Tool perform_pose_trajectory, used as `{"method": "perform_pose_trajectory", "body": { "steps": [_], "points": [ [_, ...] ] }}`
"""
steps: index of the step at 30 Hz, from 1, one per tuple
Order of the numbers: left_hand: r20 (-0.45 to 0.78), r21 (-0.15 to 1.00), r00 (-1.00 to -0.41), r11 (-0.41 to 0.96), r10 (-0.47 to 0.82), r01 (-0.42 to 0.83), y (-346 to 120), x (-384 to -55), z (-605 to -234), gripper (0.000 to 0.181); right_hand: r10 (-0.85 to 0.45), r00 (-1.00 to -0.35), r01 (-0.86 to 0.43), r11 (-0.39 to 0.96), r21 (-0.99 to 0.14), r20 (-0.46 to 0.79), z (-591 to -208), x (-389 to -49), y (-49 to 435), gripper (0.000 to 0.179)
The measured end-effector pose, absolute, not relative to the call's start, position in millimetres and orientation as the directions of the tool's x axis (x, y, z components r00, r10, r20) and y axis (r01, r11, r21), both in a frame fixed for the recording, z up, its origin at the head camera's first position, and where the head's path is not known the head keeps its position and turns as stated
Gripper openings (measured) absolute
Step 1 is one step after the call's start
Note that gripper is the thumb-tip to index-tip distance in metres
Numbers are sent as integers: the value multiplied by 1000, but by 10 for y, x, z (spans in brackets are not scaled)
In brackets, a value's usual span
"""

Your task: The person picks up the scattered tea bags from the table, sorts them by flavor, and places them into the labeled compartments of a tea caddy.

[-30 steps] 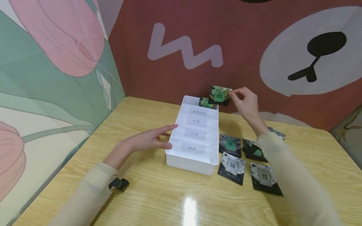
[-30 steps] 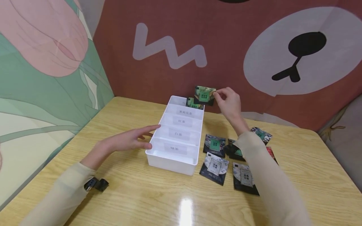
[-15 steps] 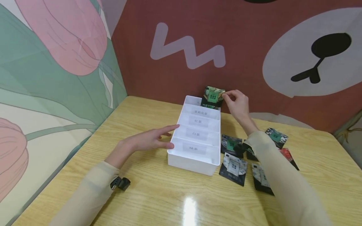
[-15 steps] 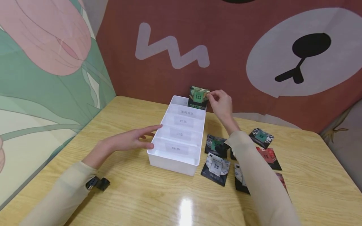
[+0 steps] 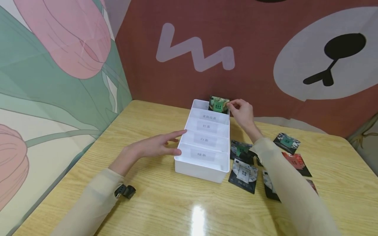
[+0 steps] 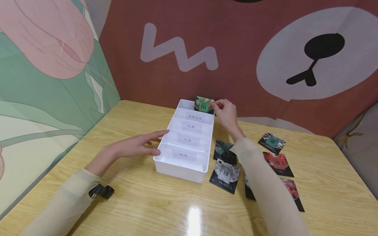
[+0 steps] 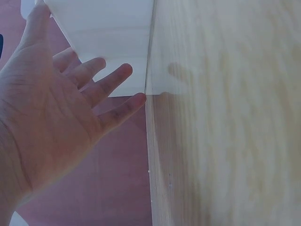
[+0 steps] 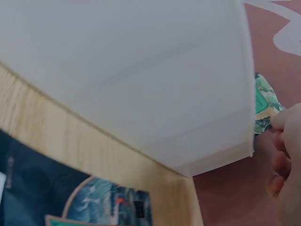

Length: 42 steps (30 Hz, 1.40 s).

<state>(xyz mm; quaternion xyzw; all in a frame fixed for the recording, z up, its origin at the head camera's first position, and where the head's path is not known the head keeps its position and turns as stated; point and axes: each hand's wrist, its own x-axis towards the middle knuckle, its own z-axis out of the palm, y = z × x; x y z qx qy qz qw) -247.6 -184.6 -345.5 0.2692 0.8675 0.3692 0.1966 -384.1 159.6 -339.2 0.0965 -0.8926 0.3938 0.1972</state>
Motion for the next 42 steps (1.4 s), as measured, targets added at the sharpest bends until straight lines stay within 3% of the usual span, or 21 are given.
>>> {"method": "perform_pose_trajectory", "body": {
  "steps": [5, 25, 35, 42],
  "points": [
    [-142, 743, -778, 585, 612, 325, -1855, -2480, -3462, 81, -24, -932, -280, 684, -674, 362, -3466, -3835, 1601, 29],
    [-150, 731, -787, 603, 598, 320, -1856, -2469, -3453, 82, -80, -924, -320, 694, -645, 374, -3494, -3796, 1639, 27],
    [-168, 733, -787, 609, 593, 303, -1842, -2470, -3434, 80, -233, -929, -360, 742, -565, 287, -3469, -3772, 1681, 31],
    [-168, 740, -787, 603, 594, 297, -1847, -2460, -3422, 80, -151, -957, -278, 718, -638, 247, -3435, -3852, 1616, 31]
  ]
}}
